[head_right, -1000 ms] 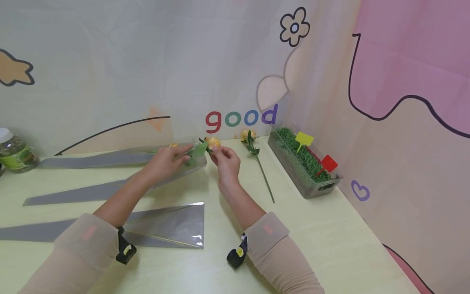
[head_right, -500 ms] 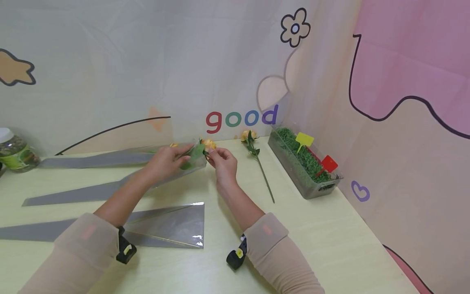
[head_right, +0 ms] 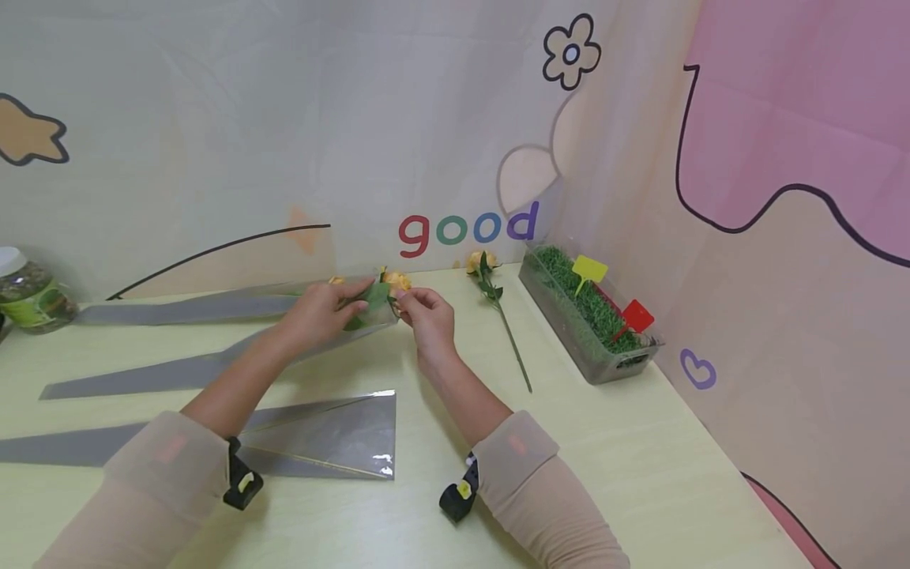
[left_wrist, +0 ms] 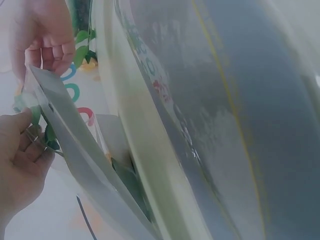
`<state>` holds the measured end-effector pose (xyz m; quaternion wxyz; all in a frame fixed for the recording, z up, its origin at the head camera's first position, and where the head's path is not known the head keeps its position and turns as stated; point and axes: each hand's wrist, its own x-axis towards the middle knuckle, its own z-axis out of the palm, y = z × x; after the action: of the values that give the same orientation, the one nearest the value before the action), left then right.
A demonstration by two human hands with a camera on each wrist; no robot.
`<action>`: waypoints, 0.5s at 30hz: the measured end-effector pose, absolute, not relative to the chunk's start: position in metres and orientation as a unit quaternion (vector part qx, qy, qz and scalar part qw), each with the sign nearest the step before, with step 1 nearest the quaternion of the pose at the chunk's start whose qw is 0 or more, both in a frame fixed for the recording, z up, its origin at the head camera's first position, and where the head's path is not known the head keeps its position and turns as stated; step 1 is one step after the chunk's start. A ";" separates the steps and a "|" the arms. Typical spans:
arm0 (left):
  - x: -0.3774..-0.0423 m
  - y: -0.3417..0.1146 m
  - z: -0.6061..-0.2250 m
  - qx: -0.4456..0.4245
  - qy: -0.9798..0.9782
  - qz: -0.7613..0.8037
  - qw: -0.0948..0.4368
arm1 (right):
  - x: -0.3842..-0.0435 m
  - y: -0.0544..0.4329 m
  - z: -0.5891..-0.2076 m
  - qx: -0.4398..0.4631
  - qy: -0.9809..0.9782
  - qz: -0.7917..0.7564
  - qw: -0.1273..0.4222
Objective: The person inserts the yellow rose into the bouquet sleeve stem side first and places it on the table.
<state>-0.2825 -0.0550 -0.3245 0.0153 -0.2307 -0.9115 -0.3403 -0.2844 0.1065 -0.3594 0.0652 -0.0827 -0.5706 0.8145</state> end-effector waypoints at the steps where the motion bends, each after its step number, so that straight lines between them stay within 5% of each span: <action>1: -0.282 -0.055 -0.324 -0.229 -0.912 -0.340 0.012 | -0.284 0.106 -0.359 -0.083 -0.572 0.813 0.064; 15: -0.281 -0.054 -0.323 -0.240 -0.914 -0.328 0.015 | -0.283 0.108 -0.362 -0.062 -0.609 0.789 0.056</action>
<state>-0.2808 -0.0541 -0.3228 0.0145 -0.2397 -0.9137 -0.3279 -0.2831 0.1078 -0.3615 0.0557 -0.0619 -0.6091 0.7887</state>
